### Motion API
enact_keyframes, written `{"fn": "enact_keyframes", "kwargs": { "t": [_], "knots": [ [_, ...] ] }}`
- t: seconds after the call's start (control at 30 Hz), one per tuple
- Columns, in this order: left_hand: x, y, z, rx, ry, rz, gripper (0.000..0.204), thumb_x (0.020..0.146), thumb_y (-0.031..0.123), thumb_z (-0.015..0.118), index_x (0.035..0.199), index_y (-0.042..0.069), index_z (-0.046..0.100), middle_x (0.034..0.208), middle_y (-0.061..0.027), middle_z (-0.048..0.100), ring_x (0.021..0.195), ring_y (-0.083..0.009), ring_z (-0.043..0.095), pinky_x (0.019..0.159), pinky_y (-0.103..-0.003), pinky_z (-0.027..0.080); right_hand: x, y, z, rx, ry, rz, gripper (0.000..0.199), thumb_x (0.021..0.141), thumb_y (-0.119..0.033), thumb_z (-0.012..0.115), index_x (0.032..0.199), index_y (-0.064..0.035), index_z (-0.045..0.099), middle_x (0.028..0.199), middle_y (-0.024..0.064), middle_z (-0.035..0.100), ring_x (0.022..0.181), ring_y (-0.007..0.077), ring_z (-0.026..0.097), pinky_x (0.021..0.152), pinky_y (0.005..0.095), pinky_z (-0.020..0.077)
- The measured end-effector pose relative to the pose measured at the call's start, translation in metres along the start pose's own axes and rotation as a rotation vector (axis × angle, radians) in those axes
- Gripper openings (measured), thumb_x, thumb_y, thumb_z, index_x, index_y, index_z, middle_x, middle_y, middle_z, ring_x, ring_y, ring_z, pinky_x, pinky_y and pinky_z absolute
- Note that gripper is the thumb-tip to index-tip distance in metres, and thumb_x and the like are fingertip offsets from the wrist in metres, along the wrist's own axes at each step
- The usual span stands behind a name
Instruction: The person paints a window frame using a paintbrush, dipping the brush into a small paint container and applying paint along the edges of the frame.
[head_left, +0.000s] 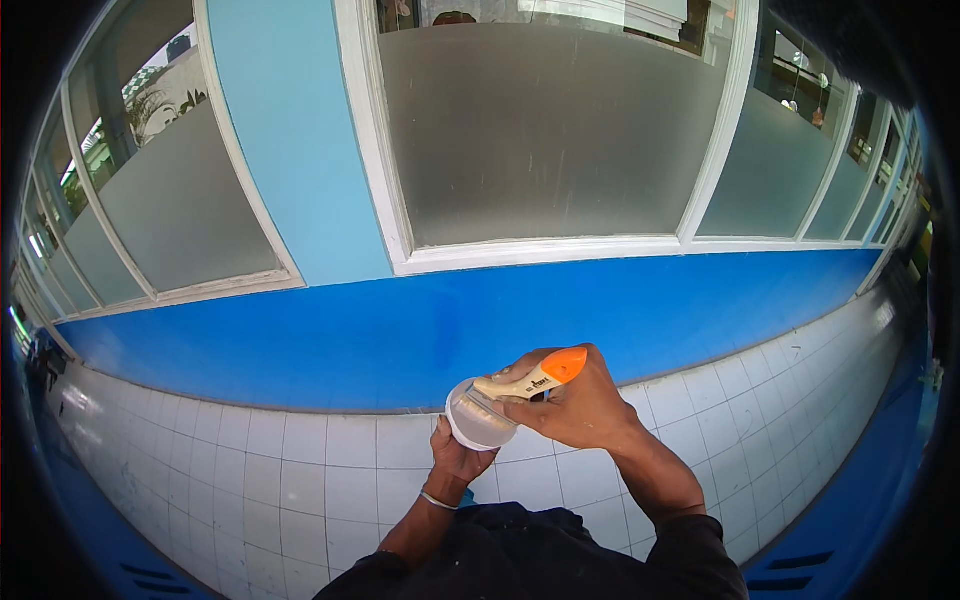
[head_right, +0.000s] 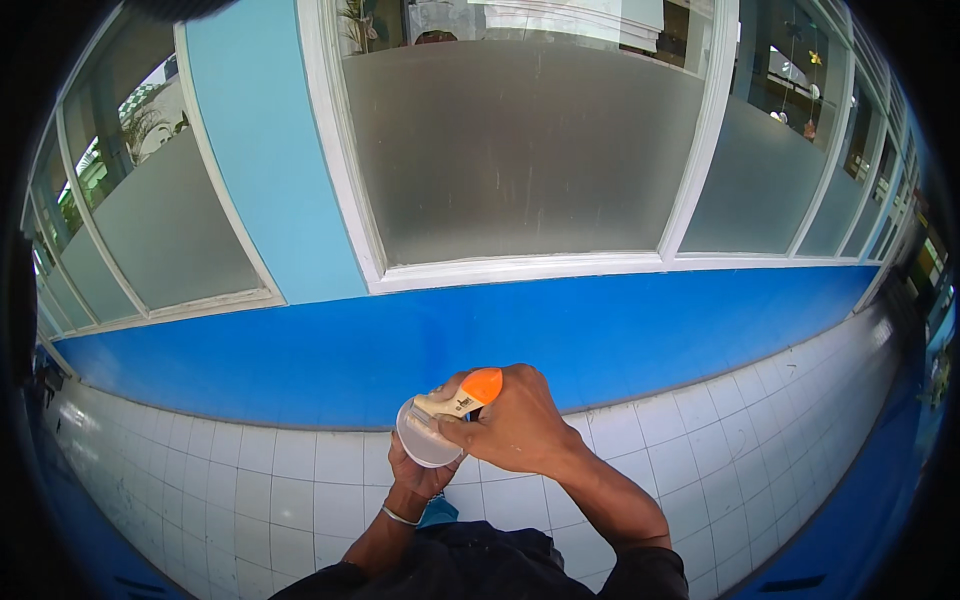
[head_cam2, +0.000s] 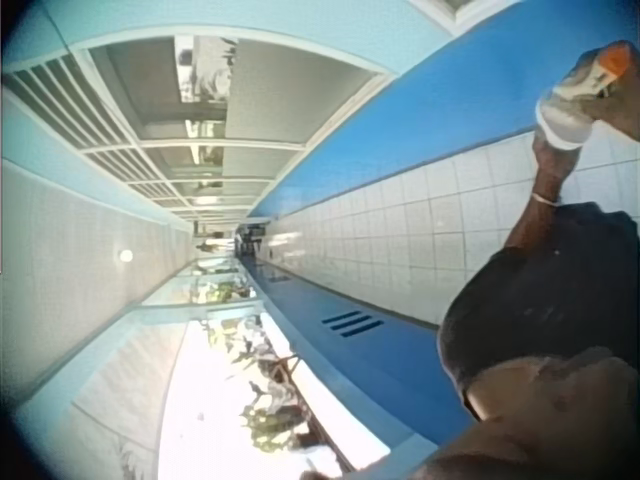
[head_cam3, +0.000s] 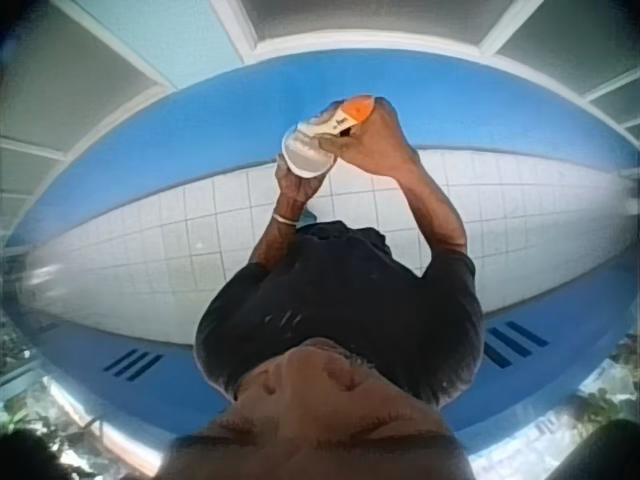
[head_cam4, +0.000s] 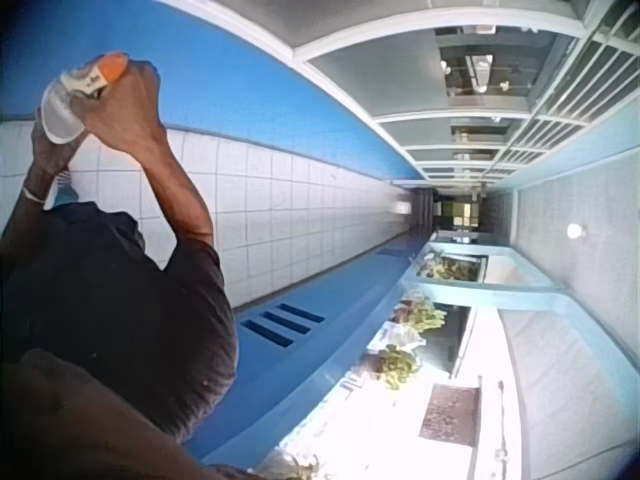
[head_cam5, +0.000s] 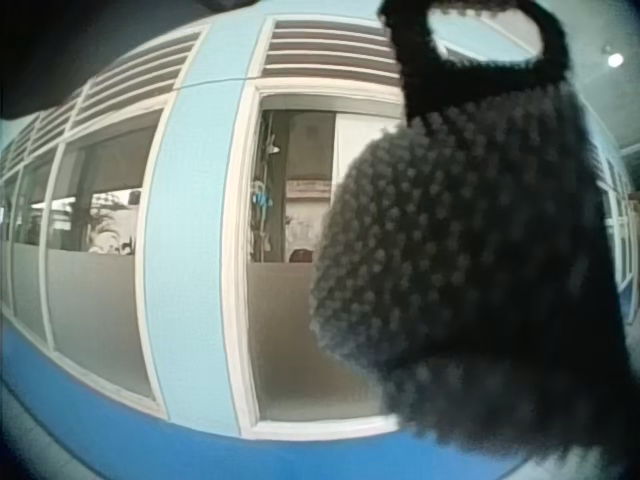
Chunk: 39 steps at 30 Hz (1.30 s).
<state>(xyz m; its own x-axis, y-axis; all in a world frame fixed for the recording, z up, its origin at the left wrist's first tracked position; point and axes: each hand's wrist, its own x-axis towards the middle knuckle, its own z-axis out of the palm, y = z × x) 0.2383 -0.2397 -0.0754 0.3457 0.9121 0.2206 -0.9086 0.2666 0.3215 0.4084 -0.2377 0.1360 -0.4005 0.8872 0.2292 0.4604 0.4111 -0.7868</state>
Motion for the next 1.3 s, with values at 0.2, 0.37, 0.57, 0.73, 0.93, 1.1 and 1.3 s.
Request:
{"fn": "enact_keyframes", "kwargs": {
  "t": [0.2, 0.37, 0.57, 0.73, 0.93, 1.1, 1.3],
  "knots": [
    [-0.001, 0.002, -0.006, 0.011, 0.017, -0.037, 0.09, 0.084, 0.067, 0.063, 0.15, 0.012, 0.034, 0.147, -0.0159, 0.045, 0.134, -0.0315, 0.049, 0.11, -0.049, 0.044, 0.01, 0.009, -0.003, 0.217, -0.084, 0.077, 0.027, 0.074, -0.013, 0.084, 0.096, -0.0009, 0.075, 0.087, 0.0114, 0.073, 0.077, 0.0176, 0.07, 0.069, 0.0289, 0.0553],
    [-0.005, 0.002, -0.013, 0.049, 0.019, -0.023, 0.094, 0.084, 0.067, 0.062, 0.152, 0.012, 0.03, 0.15, -0.0158, 0.041, 0.135, -0.0337, 0.047, 0.109, -0.052, 0.044, 0.022, 0.018, -0.013, 0.562, -0.066, 0.238, 0.037, 0.067, -0.014, 0.087, 0.095, 0.005, 0.073, 0.082, 0.0159, 0.071, 0.071, 0.0206, 0.068, 0.062, 0.0292, 0.0531],
    [-0.01, 0.01, -0.005, 0.052, 0.04, 0.016, 0.087, 0.085, 0.066, 0.061, 0.15, 0.016, 0.034, 0.153, -0.0093, 0.04, 0.138, -0.0286, 0.044, 0.112, -0.05, 0.042, 0.021, 0.027, -0.01, 0.661, 0.126, 0.197, 0.036, 0.066, -0.01, 0.088, 0.093, 0.0066, 0.07, 0.078, 0.0146, 0.07, 0.063, 0.0172, 0.065, 0.052, 0.0264, 0.0488],
    [-0.008, 0.016, 0.008, 0.247, 0.179, 0.18, 0.086, 0.083, 0.062, 0.066, 0.148, 0.012, 0.038, 0.146, -0.0132, 0.047, 0.135, -0.0352, 0.045, 0.114, -0.056, 0.036, 0.041, 0.041, 0.0, 0.861, 0.129, 0.18, 0.032, 0.068, -0.003, 0.085, 0.093, 0.0085, 0.068, 0.077, 0.0175, 0.069, 0.056, 0.0175, 0.063, 0.048, 0.0267, 0.048],
    [0.017, 0.051, 0.004, 0.026, 0.115, 0.248, 0.074, 0.084, 0.06, 0.067, 0.142, 0.017, 0.047, 0.142, -0.0097, 0.054, 0.131, -0.0346, 0.049, 0.112, -0.06, 0.037, 0.109, 0.041, -0.004, 1.457, 0.239, 0.157, 0.015, 0.088, -0.007, 0.062, 0.098, 0.0048, 0.064, 0.076, 0.0191, 0.067, 0.053, 0.0232, 0.067, 0.043, 0.0284, 0.0523],
    [0.048, 0.091, -0.005, -0.02, 0.109, 0.344, 0.067, 0.088, 0.059, 0.062, 0.138, 0.016, 0.051, 0.137, -0.0115, 0.057, 0.126, -0.0362, 0.053, 0.108, -0.059, 0.042, 0.199, -0.032, -0.059, 1.398, 0.239, -0.396, 0.023, 0.091, -0.007, 0.06, 0.111, 0.0044, 0.059, 0.085, 0.0159, 0.069, 0.062, 0.0208, 0.07, 0.054, 0.0296, 0.0592],
    [0.064, 0.134, -0.007, -0.14, 0.062, 0.439, 0.06, 0.092, 0.041, 0.065, 0.14, 0.008, 0.048, 0.137, -0.0175, 0.054, 0.125, -0.038, 0.051, 0.108, -0.058, 0.042, 0.306, -0.184, -0.154, 0.885, 0.531, -1.085, 0.037, 0.09, -0.011, 0.07, 0.119, 0.008, 0.057, 0.089, 0.0145, 0.07, 0.07, 0.015, 0.07, 0.062, 0.0259, 0.0587]
  ]
}}
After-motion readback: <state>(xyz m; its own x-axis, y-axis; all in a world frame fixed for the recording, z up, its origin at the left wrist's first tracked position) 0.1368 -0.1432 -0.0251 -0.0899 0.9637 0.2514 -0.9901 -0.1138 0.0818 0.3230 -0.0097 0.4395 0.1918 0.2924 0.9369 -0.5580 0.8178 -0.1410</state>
